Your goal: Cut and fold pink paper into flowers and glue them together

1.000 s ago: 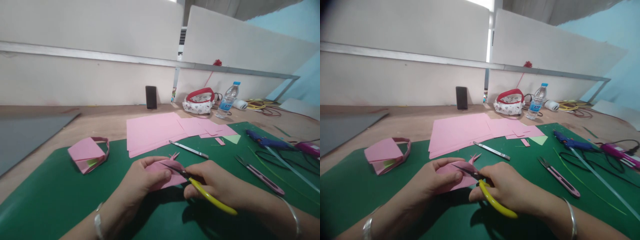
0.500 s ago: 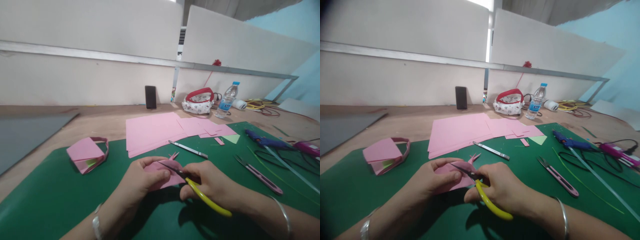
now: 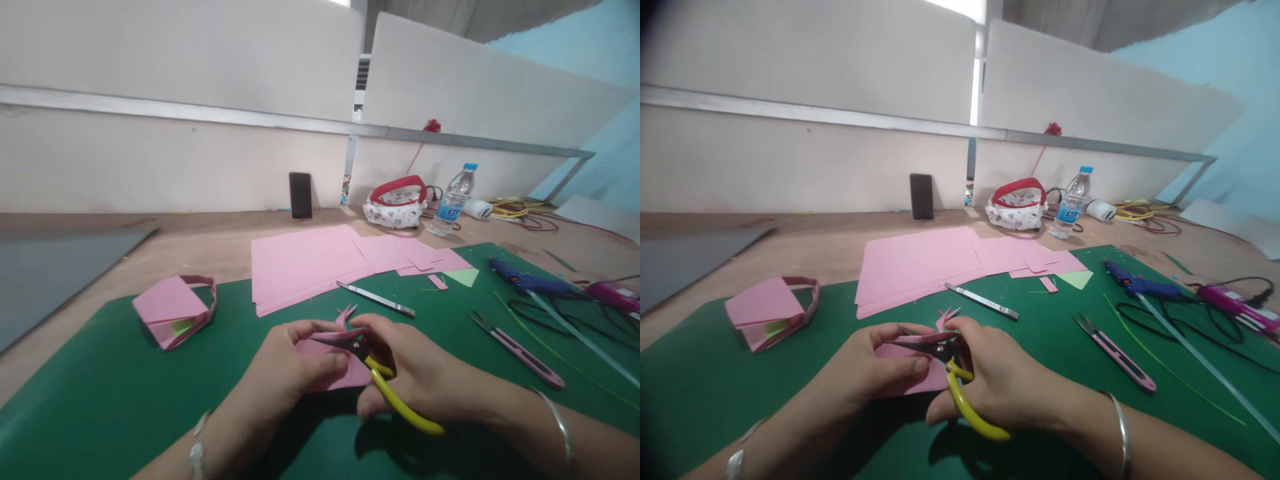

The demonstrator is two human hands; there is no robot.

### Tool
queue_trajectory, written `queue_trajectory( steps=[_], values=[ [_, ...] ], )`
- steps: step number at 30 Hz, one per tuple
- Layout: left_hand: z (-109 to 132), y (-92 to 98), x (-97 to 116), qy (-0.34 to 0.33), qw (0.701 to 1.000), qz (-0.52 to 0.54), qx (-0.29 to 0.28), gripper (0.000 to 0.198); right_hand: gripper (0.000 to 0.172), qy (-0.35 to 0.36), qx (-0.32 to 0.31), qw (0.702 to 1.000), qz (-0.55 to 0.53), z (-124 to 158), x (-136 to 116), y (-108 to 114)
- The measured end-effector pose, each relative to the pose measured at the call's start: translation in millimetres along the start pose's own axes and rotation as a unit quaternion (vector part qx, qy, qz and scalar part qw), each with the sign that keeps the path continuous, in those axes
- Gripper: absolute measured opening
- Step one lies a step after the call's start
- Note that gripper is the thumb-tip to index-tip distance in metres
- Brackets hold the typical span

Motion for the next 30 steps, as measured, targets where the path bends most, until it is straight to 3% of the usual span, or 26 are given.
queue_trajectory(
  steps=[3, 7, 9, 17, 23, 30],
  values=[
    [-1.2, 0.2, -2.8, 0.003, 0.999, 0.019, -0.027, 0.033, 0.076, 0.005, -0.018, 0.999, -0.034, -0.1, -1.5, -2.4],
    [-3.0, 0.8, -5.5, -0.001, 0.999, 0.007, -0.037, 0.034, 0.057, -0.002, -0.015, 1.000, 0.002, 0.5, -5.0, -2.5],
    [-3.2, 0.5, -6.0, 0.002, 0.999, 0.002, -0.032, 0.034, 0.056, -0.001, -0.008, 1.000, 0.020, 0.7, -5.0, -2.6],
    [-2.3, 1.0, -7.6, 0.003, 0.999, 0.026, -0.047, 0.038, 0.082, 0.024, 0.024, 0.998, 0.049, 2.1, -1.9, -3.1],
    [-2.6, 2.5, -8.7, 0.006, 0.999, 0.018, -0.048, 0.036, 0.061, 0.019, 0.021, 0.993, 0.116, 1.8, -3.7, -2.2],
    [-2.6, 1.8, -10.3, 0.002, 0.999, 0.021, -0.047, 0.038, 0.054, 0.016, 0.030, 0.994, 0.100, 0.8, -2.5, -5.3]
  ],
)
Point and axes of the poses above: each hand's wrist, its own z-axis away from the middle knuckle, its own y-axis out of the back of the hand, x = y × z, the point moved 1 cm from there along -z, towards the middle knuckle, and after that the axes turned 4 degrees about -y, right-handed, at the moved point
